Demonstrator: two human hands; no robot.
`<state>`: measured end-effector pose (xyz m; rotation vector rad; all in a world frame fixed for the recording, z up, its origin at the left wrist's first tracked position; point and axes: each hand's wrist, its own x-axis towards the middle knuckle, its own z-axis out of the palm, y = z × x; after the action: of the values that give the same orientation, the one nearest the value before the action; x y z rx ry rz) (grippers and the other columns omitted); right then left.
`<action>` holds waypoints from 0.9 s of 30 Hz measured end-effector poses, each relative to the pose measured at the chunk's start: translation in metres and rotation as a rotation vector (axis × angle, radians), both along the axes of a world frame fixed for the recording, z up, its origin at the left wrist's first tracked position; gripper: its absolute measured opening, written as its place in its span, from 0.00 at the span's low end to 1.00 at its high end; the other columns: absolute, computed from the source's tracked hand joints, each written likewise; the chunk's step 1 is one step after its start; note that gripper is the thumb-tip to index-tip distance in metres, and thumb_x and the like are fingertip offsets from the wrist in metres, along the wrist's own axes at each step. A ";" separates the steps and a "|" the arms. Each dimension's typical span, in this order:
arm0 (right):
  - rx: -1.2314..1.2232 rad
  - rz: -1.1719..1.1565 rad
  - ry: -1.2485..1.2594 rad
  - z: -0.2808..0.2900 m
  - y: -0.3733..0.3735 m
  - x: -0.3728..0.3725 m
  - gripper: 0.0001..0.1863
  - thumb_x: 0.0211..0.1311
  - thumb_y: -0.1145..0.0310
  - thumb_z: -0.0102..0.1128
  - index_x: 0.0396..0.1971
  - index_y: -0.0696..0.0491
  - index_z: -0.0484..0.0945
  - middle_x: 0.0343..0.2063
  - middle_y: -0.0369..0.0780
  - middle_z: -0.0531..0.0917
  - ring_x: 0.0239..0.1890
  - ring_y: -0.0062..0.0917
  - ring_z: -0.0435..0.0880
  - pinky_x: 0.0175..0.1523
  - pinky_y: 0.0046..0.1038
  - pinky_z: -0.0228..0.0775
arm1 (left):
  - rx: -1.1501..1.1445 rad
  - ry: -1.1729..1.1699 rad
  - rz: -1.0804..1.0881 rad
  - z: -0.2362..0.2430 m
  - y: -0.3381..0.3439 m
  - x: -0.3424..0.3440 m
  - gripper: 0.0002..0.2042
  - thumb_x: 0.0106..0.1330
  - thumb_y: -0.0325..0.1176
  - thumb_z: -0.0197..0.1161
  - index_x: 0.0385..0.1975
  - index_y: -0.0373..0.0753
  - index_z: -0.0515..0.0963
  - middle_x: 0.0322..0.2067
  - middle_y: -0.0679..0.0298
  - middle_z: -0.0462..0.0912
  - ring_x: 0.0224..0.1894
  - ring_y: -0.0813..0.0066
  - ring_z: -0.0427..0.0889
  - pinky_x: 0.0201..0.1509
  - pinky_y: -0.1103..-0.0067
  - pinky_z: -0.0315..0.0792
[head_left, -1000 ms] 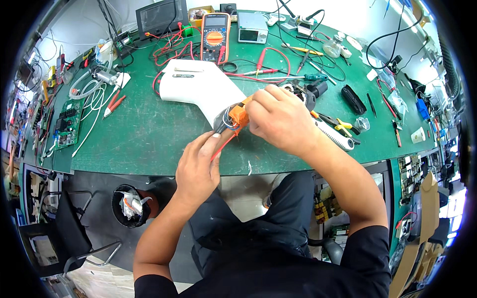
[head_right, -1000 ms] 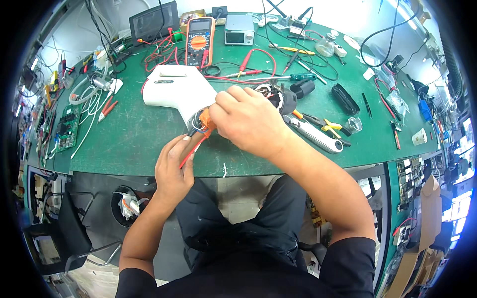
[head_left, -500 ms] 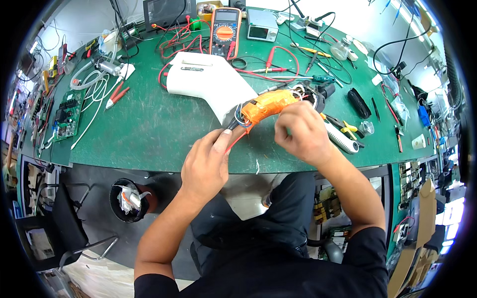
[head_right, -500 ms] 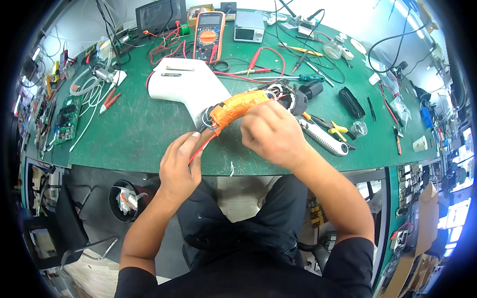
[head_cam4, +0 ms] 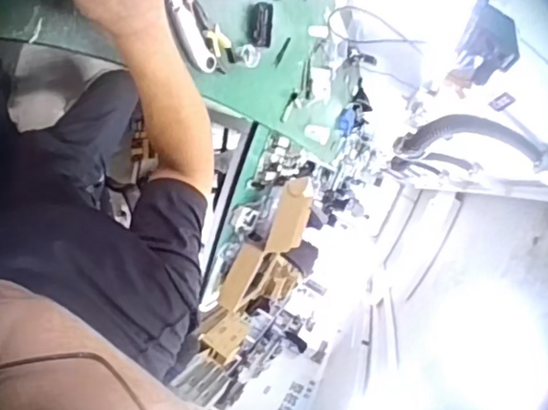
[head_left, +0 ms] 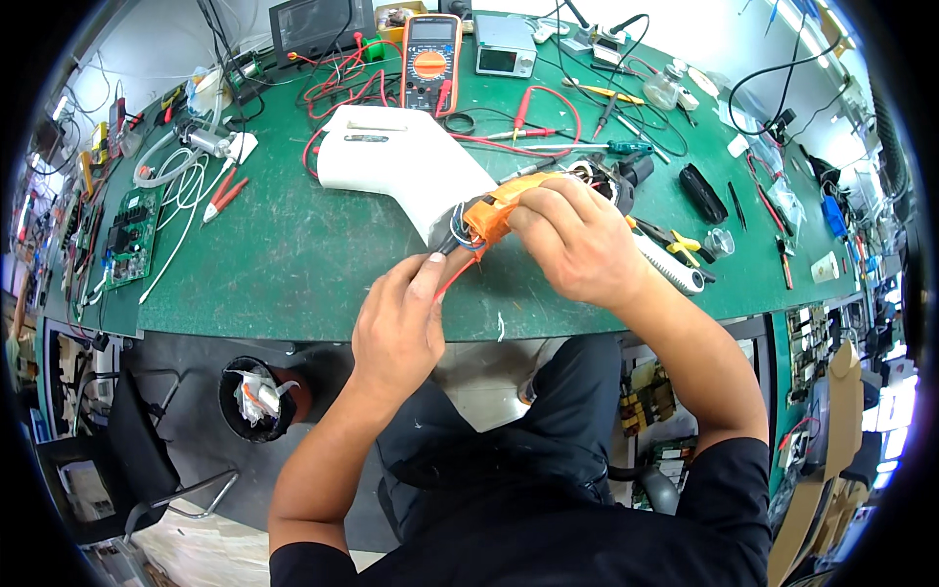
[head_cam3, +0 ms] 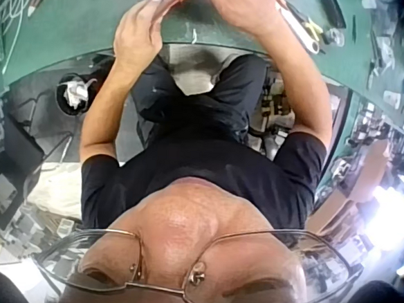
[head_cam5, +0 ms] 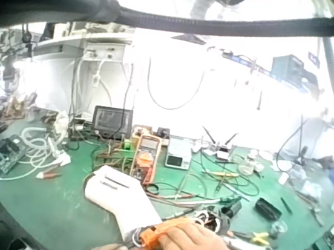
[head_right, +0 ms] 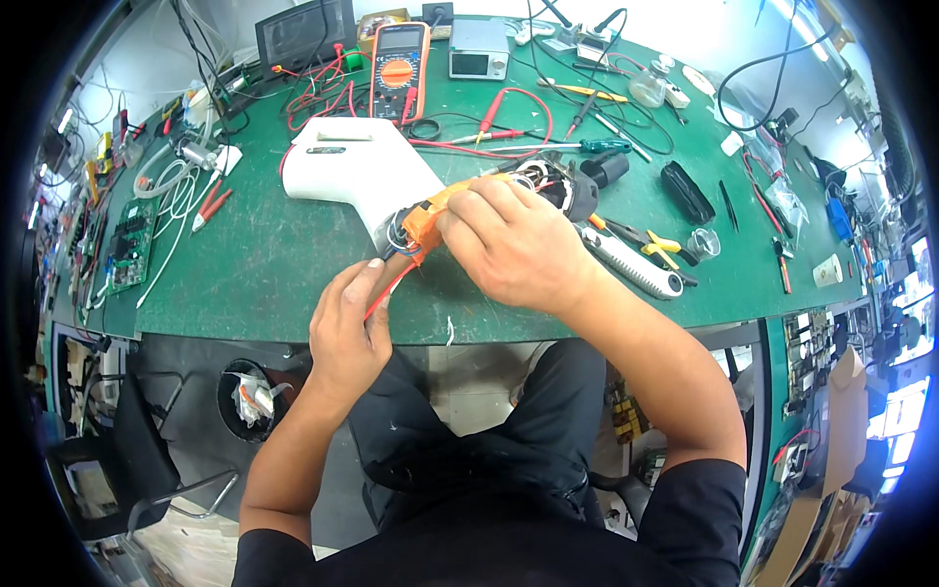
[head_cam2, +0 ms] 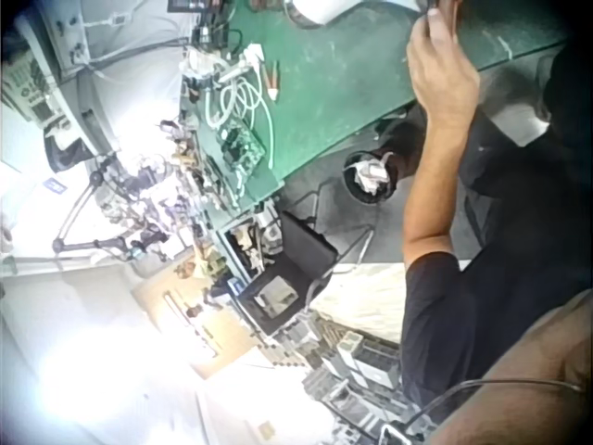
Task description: The person removes orange tape from a charging connector and uses a utility knife to cut through the black insulation on the thick orange cable to reveal the wires inside.
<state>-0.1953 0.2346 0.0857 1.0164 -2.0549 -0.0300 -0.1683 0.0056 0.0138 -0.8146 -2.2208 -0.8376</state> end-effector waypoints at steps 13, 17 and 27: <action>-0.431 -0.064 -0.080 -0.027 0.003 0.028 0.16 0.44 0.78 0.68 0.36 0.59 0.77 0.32 0.41 0.78 0.32 0.33 0.78 0.36 0.31 0.73 | 0.037 -0.034 -0.007 0.000 0.002 0.000 0.20 0.55 0.18 0.63 0.50 0.31 0.73 0.43 0.45 0.80 0.43 0.47 0.81 0.47 0.65 0.76; -0.620 -0.086 -0.171 -0.021 0.002 0.026 0.19 0.45 0.75 0.71 0.39 0.57 0.77 0.34 0.42 0.79 0.33 0.36 0.78 0.38 0.33 0.73 | 0.028 -0.025 -0.008 0.000 0.001 -0.001 0.20 0.57 0.19 0.63 0.50 0.32 0.73 0.43 0.45 0.80 0.43 0.47 0.81 0.46 0.65 0.76; -0.370 -0.043 -0.145 -0.031 -0.007 0.017 0.12 0.42 0.78 0.71 0.28 0.56 0.79 0.29 0.38 0.78 0.31 0.32 0.76 0.36 0.30 0.71 | 0.013 -0.027 0.000 0.000 0.002 -0.001 0.18 0.59 0.20 0.62 0.50 0.32 0.73 0.43 0.46 0.80 0.43 0.48 0.82 0.46 0.66 0.77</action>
<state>-0.1780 0.2279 0.0548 0.7618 -2.1082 0.3983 -0.1691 0.0071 0.0142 -0.8015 -2.2371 -0.8666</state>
